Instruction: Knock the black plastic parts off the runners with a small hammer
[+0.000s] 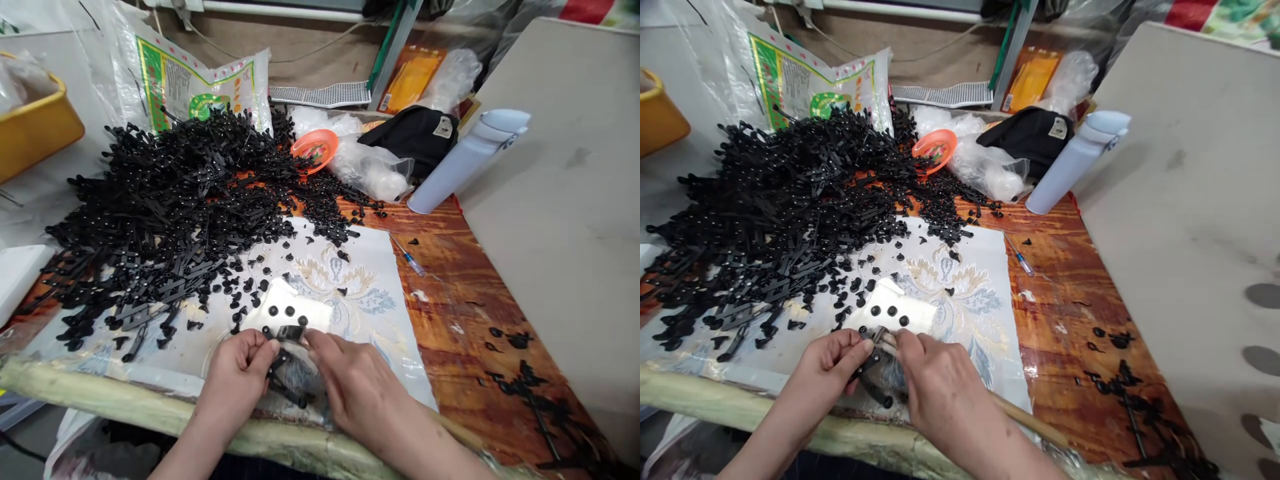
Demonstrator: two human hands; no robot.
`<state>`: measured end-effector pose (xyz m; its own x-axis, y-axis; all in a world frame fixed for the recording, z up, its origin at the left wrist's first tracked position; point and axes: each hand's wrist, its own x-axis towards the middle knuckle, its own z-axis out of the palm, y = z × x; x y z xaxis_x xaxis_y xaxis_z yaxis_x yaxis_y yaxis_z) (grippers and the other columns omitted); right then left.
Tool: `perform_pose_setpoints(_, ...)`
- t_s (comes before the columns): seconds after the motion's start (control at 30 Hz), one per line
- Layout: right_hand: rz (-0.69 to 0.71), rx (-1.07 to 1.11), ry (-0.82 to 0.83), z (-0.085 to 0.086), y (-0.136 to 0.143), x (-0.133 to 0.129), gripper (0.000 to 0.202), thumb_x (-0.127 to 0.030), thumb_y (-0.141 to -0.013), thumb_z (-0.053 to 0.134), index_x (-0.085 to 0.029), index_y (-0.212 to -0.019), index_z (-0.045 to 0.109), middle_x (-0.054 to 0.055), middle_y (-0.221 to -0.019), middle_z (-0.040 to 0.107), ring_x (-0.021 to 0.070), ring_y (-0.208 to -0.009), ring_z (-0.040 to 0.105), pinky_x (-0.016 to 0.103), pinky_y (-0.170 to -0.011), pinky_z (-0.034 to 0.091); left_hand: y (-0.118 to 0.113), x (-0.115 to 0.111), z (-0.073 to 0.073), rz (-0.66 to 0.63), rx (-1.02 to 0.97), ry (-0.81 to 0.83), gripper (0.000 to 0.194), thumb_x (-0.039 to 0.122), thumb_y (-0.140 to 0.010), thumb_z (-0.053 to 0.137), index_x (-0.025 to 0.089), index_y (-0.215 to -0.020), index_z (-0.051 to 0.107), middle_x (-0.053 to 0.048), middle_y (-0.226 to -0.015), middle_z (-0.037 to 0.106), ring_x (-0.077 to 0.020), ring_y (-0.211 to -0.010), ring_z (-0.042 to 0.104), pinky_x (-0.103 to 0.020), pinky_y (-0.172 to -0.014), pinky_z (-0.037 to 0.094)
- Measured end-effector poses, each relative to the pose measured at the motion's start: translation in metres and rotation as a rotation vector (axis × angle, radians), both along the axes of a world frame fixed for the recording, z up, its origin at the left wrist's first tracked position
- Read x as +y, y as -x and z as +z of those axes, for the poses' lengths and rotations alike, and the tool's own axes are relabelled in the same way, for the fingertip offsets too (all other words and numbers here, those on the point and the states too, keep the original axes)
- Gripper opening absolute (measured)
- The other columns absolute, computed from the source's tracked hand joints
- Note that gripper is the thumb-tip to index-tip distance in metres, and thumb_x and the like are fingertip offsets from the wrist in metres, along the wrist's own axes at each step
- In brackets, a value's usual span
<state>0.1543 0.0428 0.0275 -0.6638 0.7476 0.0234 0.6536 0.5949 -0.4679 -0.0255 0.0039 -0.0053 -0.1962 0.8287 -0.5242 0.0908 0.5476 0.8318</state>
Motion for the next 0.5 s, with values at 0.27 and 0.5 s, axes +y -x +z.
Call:
perform_pose_setpoints(0.27, -0.179, 0.310, 0.331, 0.017, 0.011, 0.027, 0.019, -0.031, -0.092, 0.043, -0.020, -0.081, 0.054, -0.003, -0.065, 0.052, 0.0112, -0.059, 0.047, 0.024, -0.057, 0.034, 0.009, 0.002, 0.007, -0.169, 0.051, -0.049, 0.033, 0.043, -0.078, 0.053, 0.022, -0.056, 0.039, 0.009, -0.045, 0.031, -0.0088, -0.042, 0.030, -0.021, -0.042, 0.023)
perform_pose_setpoints(0.5, -0.032, 0.388, 0.996, 0.003, 0.030, 0.044, 0.022, -0.033, -0.073, 0.066, -0.016, -0.061, 0.056, -0.007, -0.053, 0.039, 0.0065, -0.049, 0.030, 0.021, -0.045, 0.023, 0.019, -0.001, 0.031, -0.371, 0.019, -0.117, 0.020, 0.034, -0.075, 0.064, 0.017, -0.064, 0.062, 0.007, -0.049, 0.033, -0.0089, -0.049, 0.031, -0.020, -0.046, 0.026)
